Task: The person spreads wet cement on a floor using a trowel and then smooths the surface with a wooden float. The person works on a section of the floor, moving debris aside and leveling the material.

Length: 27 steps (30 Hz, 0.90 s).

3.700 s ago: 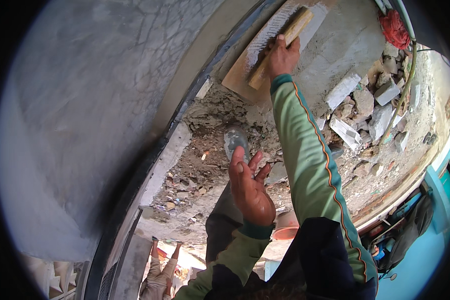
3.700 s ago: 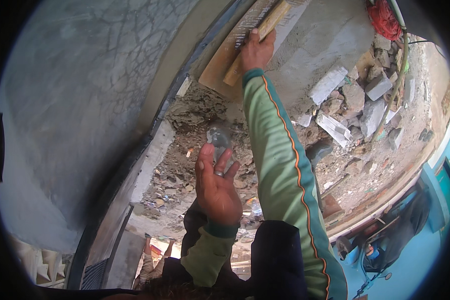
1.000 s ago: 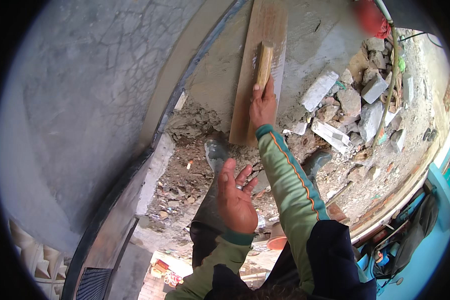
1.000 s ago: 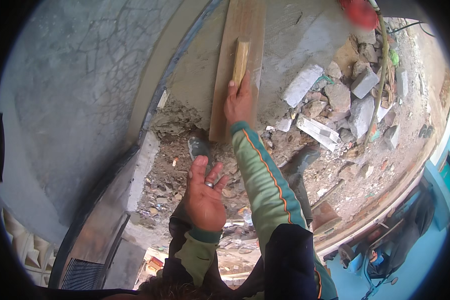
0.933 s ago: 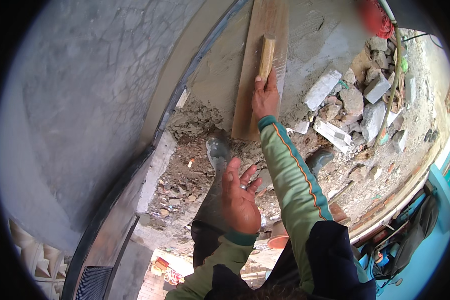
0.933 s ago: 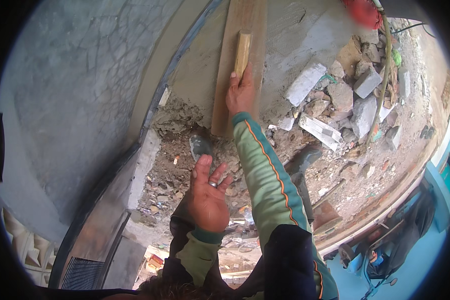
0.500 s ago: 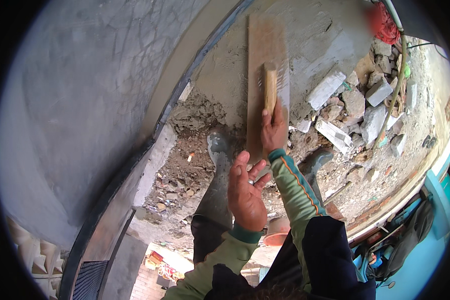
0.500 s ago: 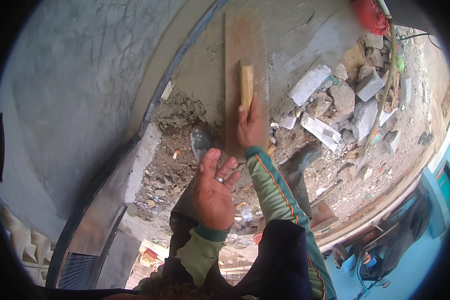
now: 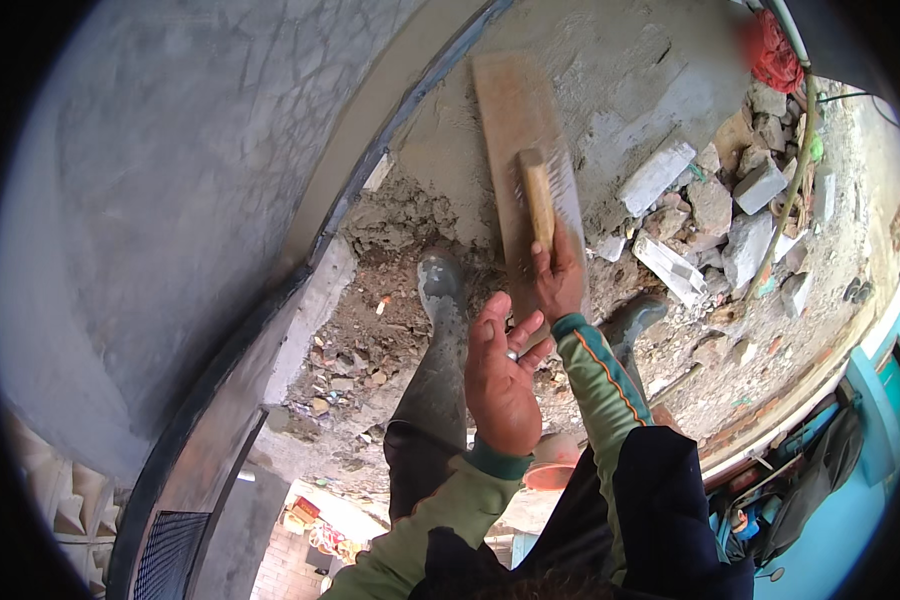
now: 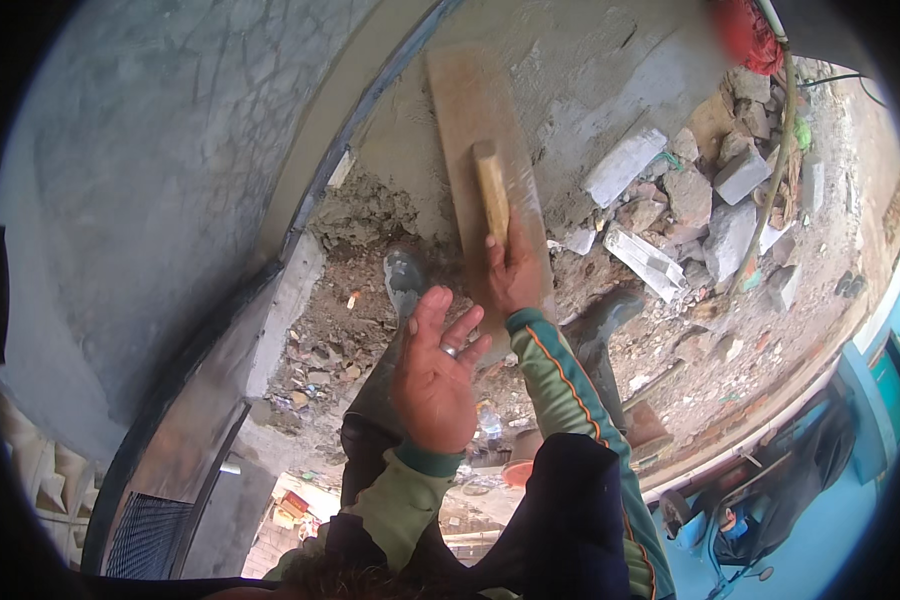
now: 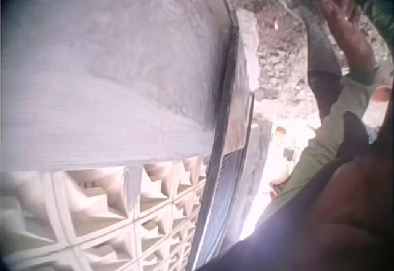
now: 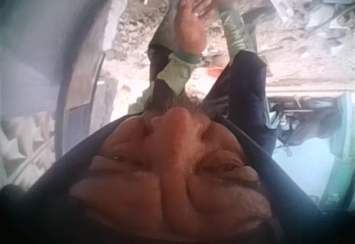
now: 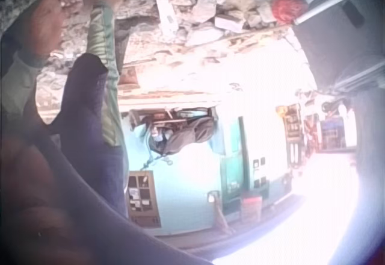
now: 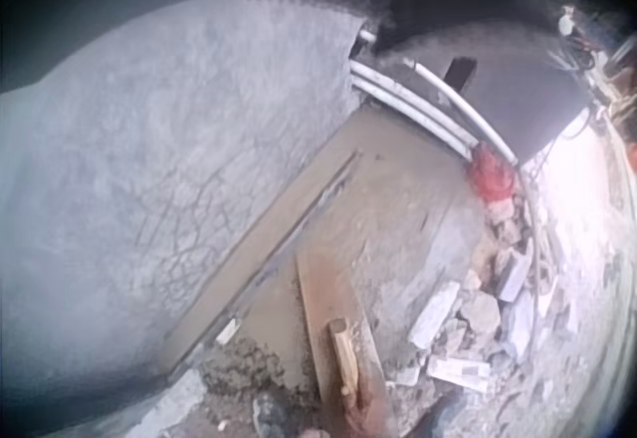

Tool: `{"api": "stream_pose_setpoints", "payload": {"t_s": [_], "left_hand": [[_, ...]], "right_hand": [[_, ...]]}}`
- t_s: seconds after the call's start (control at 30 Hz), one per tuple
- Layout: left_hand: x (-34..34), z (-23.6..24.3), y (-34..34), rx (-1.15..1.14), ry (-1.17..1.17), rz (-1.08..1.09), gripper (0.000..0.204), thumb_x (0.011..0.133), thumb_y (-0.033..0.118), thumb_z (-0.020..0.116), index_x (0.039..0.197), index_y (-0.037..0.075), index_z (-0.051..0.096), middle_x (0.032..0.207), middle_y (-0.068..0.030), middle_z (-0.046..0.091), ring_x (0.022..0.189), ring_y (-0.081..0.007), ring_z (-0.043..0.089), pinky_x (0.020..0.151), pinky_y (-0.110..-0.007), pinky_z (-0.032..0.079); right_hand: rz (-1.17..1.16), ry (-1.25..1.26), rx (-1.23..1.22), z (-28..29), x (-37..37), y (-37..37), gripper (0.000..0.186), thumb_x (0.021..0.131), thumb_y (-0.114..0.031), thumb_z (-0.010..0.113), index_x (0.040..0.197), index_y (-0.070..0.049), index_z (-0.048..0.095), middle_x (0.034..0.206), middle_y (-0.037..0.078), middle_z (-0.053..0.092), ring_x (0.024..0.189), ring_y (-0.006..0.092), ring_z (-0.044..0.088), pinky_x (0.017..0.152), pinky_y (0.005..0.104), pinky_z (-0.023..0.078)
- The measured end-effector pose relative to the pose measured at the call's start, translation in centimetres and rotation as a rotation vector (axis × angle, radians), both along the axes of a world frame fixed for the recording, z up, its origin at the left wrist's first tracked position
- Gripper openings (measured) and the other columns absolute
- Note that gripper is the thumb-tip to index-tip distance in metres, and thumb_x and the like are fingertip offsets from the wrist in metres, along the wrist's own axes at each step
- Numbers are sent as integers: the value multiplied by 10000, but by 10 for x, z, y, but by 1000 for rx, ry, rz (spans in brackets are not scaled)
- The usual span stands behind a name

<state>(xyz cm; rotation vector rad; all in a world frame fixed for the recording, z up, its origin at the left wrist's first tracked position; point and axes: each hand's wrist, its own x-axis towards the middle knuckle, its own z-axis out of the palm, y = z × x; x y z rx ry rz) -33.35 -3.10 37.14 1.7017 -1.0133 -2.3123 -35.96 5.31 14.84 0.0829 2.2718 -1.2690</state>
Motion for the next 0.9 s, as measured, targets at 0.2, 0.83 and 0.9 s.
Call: {"api": "stream_pose_setpoints", "payload": {"t_s": [0.2,0.83,0.9], "left_hand": [[2,-2,5,131,-50,67,574,1089,447,390,1510,57,400,1499,-99,432,1254,-273,522,1007,-433,450],[13,-4,-2,199,-2,141,542,1090,425,411,1501,72,416,1490,-95,440,1269,-275,523,1022,-436,451],[13,-3,-3,193,28,137,541,1087,423,420,1499,73,419,1484,-91,445,1265,-272,523,1020,-431,449]], "right_hand": [[-263,28,-133,-27,-93,-34,570,1031,-359,554,1508,-77,419,1026,241,650,897,332,639,777,392,514],[33,-42,63,14,-34,-27,534,1032,-289,552,1509,-79,432,1207,302,650,1119,433,646,949,428,493],[124,-18,55,28,-2,-15,531,1027,-277,561,1503,-76,439,1194,304,653,1108,432,650,942,429,495]]}}
